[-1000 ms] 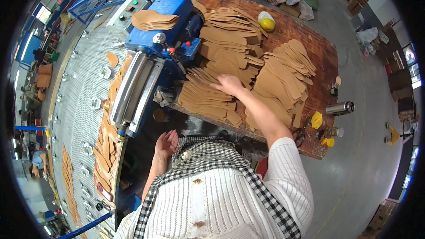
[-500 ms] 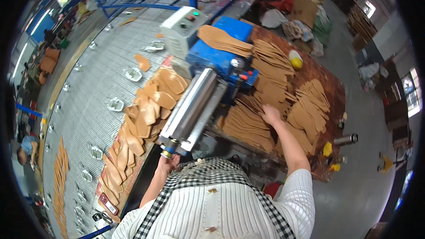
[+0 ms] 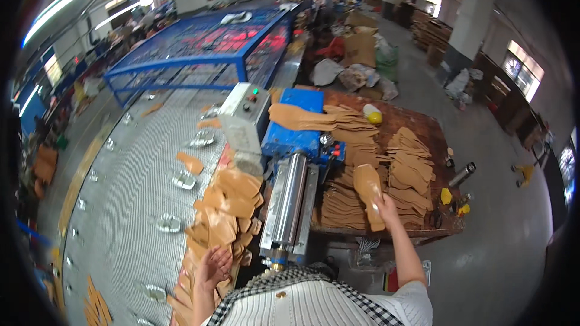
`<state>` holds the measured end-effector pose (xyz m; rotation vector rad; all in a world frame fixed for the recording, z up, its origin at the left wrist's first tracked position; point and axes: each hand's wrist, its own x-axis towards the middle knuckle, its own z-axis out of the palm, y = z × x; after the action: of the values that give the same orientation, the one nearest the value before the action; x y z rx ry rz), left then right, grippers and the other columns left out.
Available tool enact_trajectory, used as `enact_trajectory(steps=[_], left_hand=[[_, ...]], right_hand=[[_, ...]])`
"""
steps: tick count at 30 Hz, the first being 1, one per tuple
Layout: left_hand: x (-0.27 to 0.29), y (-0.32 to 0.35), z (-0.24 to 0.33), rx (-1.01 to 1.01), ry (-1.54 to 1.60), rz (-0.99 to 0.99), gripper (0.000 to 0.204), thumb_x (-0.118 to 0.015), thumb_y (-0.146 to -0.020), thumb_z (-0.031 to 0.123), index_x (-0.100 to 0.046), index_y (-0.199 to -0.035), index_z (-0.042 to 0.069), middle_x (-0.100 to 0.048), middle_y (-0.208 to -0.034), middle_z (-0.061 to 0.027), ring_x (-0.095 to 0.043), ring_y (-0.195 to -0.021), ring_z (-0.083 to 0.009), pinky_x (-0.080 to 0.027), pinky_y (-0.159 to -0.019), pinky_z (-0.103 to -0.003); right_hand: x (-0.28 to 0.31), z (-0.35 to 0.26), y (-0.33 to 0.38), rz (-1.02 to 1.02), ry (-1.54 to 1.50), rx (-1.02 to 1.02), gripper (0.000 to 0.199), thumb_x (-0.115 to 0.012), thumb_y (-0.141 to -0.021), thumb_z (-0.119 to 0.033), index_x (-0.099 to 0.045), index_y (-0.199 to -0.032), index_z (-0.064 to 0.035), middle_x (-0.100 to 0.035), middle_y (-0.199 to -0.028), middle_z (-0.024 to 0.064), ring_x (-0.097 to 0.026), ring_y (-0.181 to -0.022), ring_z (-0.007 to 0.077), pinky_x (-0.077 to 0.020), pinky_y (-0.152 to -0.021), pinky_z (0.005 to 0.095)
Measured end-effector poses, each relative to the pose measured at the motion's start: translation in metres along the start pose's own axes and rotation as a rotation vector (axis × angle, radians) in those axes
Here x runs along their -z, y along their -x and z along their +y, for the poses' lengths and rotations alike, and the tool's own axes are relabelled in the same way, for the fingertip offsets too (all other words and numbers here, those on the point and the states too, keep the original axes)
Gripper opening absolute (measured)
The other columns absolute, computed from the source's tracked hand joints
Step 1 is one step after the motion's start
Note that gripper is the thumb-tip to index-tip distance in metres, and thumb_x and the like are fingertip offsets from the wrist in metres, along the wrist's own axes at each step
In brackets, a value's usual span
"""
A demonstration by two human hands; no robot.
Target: The person feeds shoe insoles through a roller machine and arranges the insoles onto a conveyor belt by hand.
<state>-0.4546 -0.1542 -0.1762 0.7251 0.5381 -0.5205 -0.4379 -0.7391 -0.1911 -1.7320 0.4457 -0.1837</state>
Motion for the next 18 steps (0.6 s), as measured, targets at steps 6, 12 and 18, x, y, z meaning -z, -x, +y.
enact_trajectory(steps=[6, 12, 18], left_hand=[[-0.148, 0.011, 0.066, -0.364, -0.342, -0.440, 0.050, -0.043, -0.096, 0.026, -0.025, -0.141, 0.017, -0.046, -0.127, -0.0127, -0.052, -0.112, -0.0256, -0.044, -0.094, -0.039], [-0.289, 0.014, 0.042, -0.816, -0.487, -0.583, 0.049, -0.043, -0.097, 0.019, -0.024, -0.141, 0.014, -0.045, -0.128, -0.0140, -0.051, -0.114, -0.0278, -0.045, -0.093, -0.038], [-0.285, 0.019, 0.020, -0.686, -0.347, -0.315, 0.022, -0.052, -0.094, 0.020, -0.059, -0.104, 0.002, -0.064, -0.099, -0.0086, -0.062, -0.089, -0.0197, -0.051, -0.080, -0.031]], right_hand=[[-0.087, -0.104, 0.075, -0.280, -0.550, 0.122, 0.040, -0.048, -0.095, -0.023, -0.037, -0.129, -0.0043, -0.058, -0.111, 0.0173, -0.065, -0.087, 0.0270, -0.0566, -0.071, 0.0393], [-0.175, -0.159, 0.098, -0.889, -0.674, -0.010, 0.054, -0.059, -0.090, -0.021, -0.033, -0.136, -0.0063, -0.055, -0.118, 0.0089, -0.058, -0.103, 0.0188, -0.0458, -0.091, 0.0362], [-0.182, -0.148, 0.128, -1.432, -1.199, -0.286, 0.079, -0.062, -0.083, -0.047, -0.024, -0.142, -0.0120, -0.046, -0.127, 0.0133, -0.046, -0.118, 0.0242, -0.0415, -0.097, 0.0356]])
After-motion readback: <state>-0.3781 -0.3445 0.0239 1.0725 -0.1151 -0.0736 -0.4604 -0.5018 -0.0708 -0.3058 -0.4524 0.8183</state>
